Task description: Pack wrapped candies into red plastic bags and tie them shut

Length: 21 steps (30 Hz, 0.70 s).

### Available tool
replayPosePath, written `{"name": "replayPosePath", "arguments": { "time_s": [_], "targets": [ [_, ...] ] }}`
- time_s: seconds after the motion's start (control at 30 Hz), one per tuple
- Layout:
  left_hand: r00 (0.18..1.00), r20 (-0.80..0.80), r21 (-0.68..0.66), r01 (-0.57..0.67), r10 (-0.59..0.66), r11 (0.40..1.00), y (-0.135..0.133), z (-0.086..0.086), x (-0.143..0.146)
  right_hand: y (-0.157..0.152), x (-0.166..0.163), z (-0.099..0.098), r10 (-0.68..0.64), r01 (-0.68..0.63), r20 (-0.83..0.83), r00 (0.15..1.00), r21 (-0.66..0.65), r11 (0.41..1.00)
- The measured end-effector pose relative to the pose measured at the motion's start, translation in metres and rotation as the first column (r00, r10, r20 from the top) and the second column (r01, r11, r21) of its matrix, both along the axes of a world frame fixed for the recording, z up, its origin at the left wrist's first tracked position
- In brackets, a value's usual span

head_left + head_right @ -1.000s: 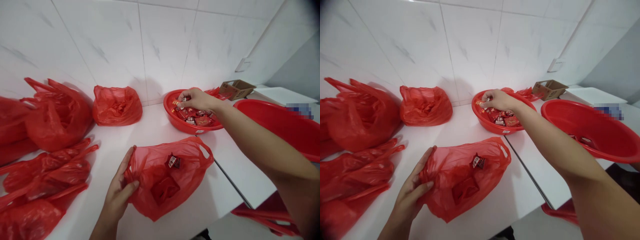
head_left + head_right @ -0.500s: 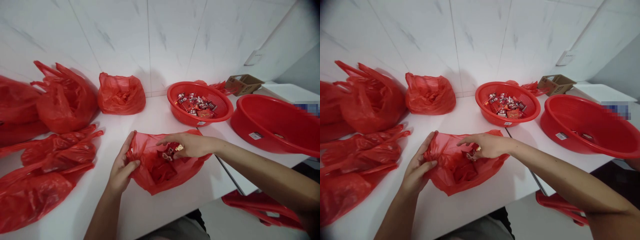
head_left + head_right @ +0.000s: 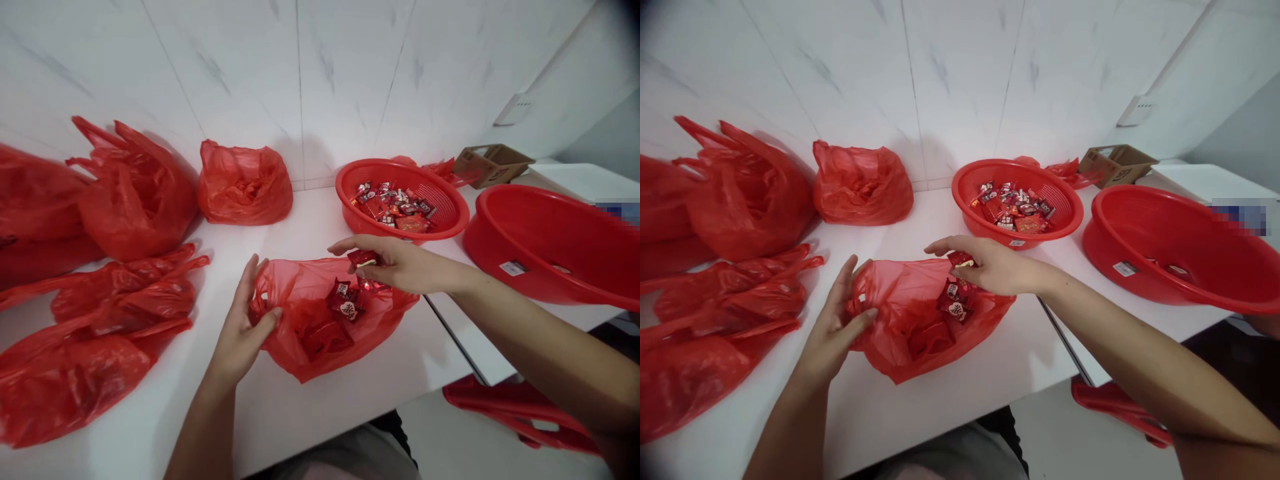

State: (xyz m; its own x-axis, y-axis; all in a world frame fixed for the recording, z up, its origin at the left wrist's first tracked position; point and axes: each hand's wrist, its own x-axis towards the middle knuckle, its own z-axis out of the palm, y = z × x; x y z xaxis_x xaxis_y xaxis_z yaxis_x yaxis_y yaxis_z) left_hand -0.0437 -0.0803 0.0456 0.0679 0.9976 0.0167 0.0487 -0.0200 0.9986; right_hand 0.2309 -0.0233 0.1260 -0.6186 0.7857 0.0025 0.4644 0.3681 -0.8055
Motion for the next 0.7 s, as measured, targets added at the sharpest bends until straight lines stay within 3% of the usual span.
{"name": "replayPosePath", "arguments": {
  "time_s": [0.17,0.27,0.37,0.43,0.53,0.7],
  "targets": [
    [0.986,-0.156,-0.173,-0.081,0.054,0.982,-0.017,0.005,-0.005,0.020,0.013,-0.001,-0.196,0.215,-0.125,0.973,0.161,0.963],
    [0.989,-0.147,-0.220,-0.042,0.009,0.975,-0.027,-0.003,-0.010,0.029,0.020,-0.001,-0.290,0.326,-0.207,0.934,0.165,0.931],
    [1.000,-0.017,-0.267,-0.001,-0.003,0.964,-0.035,-0.006,-0.011,0.020,0.017,-0.001,-0.270,0.297,-0.222,0.937,0.097,0.950],
    [0.986,0.148,-0.287,-0.031,0.076,0.957,-0.039,-0.001,-0.008,0.008,0.010,-0.002,-0.207,0.225,-0.195,0.959,0.078,0.971],
    [0.899,0.391,-0.294,-0.082,0.198,0.952,-0.043,0.015,-0.002,-0.003,0.002,-0.003,-0.158,0.179,-0.175,0.972,0.110,0.978],
    [0.860,0.469,-0.240,-0.093,0.199,0.966,-0.038,0.038,0.003,-0.005,0.000,-0.001,-0.176,0.209,-0.198,0.964,0.156,0.965]
  ]
}}
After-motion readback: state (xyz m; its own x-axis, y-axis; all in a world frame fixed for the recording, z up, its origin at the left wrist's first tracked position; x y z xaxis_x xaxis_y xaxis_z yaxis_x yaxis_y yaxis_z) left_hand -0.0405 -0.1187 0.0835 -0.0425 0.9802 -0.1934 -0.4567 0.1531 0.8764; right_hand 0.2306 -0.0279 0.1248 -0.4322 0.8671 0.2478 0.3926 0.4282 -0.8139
